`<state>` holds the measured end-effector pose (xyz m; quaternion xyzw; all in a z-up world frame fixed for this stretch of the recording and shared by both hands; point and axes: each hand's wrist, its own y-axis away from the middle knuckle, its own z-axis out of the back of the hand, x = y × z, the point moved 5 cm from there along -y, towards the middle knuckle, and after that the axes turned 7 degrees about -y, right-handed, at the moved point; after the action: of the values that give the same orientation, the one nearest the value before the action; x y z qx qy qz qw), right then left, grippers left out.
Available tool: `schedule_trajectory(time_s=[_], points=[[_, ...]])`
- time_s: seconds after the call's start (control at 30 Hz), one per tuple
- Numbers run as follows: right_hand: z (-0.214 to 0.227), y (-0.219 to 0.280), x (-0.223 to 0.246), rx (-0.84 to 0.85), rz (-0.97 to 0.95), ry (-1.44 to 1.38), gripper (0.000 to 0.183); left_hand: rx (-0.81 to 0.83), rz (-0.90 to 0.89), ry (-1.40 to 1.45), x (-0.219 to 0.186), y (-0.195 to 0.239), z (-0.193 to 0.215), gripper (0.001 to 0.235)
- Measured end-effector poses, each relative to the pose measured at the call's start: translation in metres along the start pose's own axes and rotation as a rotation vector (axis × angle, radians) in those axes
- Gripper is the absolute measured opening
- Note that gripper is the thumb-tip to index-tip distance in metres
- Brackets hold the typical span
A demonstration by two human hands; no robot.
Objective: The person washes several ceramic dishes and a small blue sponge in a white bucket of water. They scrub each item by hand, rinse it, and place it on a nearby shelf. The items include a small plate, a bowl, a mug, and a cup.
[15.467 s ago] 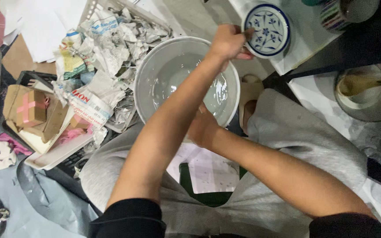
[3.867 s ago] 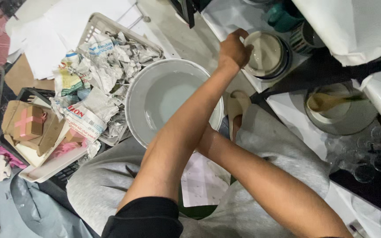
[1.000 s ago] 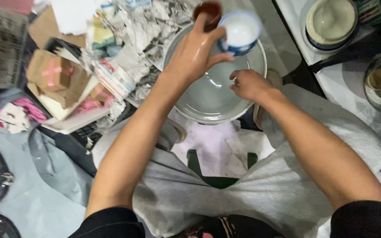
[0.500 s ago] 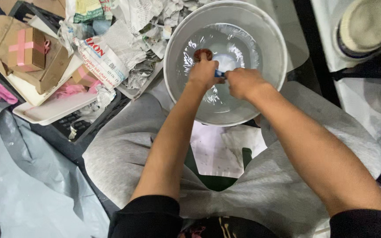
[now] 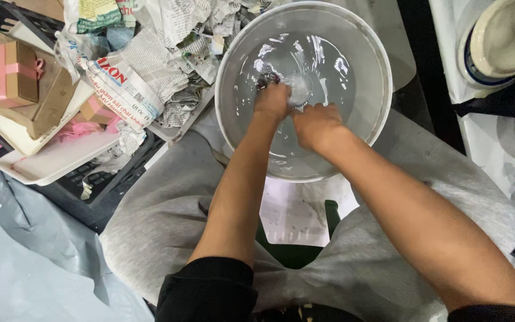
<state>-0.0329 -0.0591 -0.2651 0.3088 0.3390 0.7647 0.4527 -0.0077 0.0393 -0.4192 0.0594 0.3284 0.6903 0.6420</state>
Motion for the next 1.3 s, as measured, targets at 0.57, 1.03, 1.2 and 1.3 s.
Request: schedule_trajectory(time_s=[0.57,1.03,1.2,1.3], points=[[0.01,0.043,-0.009,-0.025,0.116,-0.088,0.046,0.047,0.018,-0.213,0.007,-0.036,-0.102,0.033],[0.071,0.067,-0.044,-0.342,0.084,-0.218,0.032,-0.217,-0.218,-0.369,-0.055,0.041,0.044,0.037],[0.087,0.095,-0.049,-0.639,0.204,-0.393,0.029,-0.321,-0.294,-0.431,-0.079,0.085,0.111,0.046],[0.085,0.1,-0.051,-0.676,0.25,-0.461,0.028,-0.417,-0.32,-0.356,-0.078,0.096,0.127,0.036]])
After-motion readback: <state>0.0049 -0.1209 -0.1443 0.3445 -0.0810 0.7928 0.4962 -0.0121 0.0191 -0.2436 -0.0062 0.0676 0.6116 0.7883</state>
